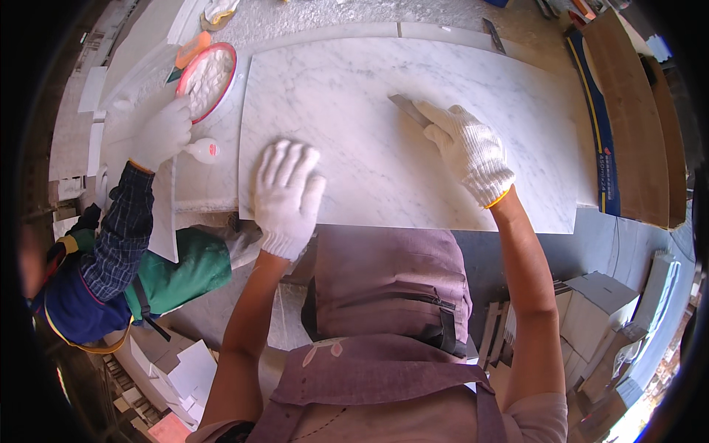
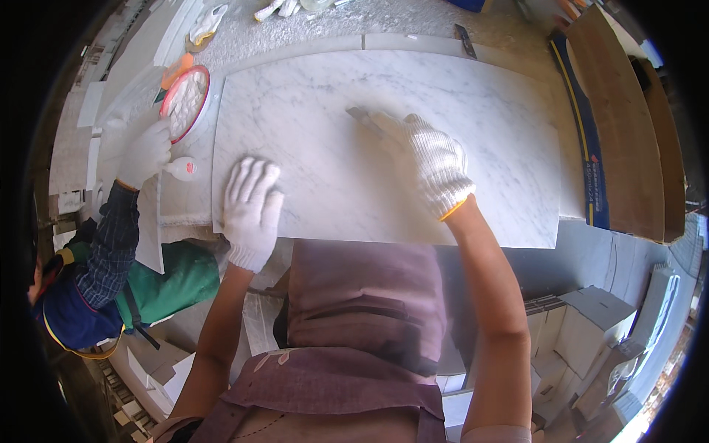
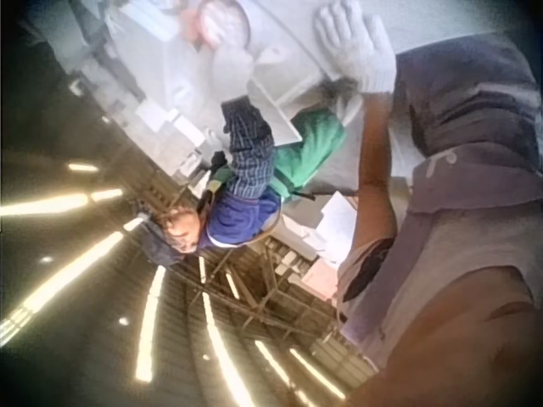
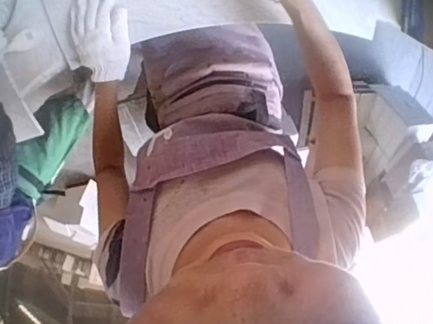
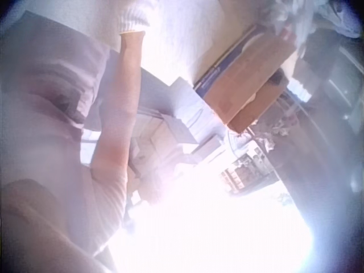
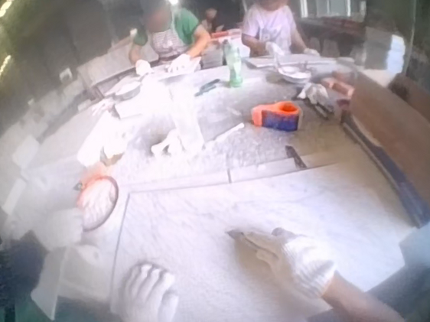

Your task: The person applies a white adhesive from a small bottle onto a large white marble tile and spreads it evenly using a metal trowel. They repeatedly apply more adhesive and continue spreading it across the tile surface.

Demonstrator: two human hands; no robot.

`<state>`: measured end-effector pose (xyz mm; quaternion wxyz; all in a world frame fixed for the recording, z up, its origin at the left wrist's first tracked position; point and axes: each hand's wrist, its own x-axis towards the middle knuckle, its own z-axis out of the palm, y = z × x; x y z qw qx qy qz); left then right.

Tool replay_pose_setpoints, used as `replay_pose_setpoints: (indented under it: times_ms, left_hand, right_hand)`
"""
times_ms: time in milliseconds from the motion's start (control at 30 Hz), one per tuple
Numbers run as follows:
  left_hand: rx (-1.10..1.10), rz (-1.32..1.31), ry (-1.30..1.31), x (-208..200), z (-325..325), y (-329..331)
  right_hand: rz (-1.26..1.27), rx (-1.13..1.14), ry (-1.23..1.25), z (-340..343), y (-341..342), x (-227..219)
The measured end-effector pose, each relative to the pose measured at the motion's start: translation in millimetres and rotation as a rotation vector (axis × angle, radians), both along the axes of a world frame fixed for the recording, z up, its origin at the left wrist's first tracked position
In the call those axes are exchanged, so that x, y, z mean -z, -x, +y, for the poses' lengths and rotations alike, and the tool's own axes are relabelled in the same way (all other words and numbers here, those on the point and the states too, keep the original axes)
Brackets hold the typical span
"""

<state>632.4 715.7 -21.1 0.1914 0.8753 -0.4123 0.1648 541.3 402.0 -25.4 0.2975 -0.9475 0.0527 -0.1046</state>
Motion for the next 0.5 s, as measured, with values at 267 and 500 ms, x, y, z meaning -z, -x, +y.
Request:
replay_pose_setpoints:
  times_ms: [267, 500]
  left_hand:
    - [-0.095, 0.032, -0.09, 15.2, 7.3, 4.8]
    - [-0.088, 0.025, -0.085, 14.3, 6.6, 1.3]
  right_hand:
    - [0.216, -0.171, -0.079, -1.4, -16.1, -20.4]
    - [-0.155, -0.193, 0.03, 7.8, -26.7, -7.4]
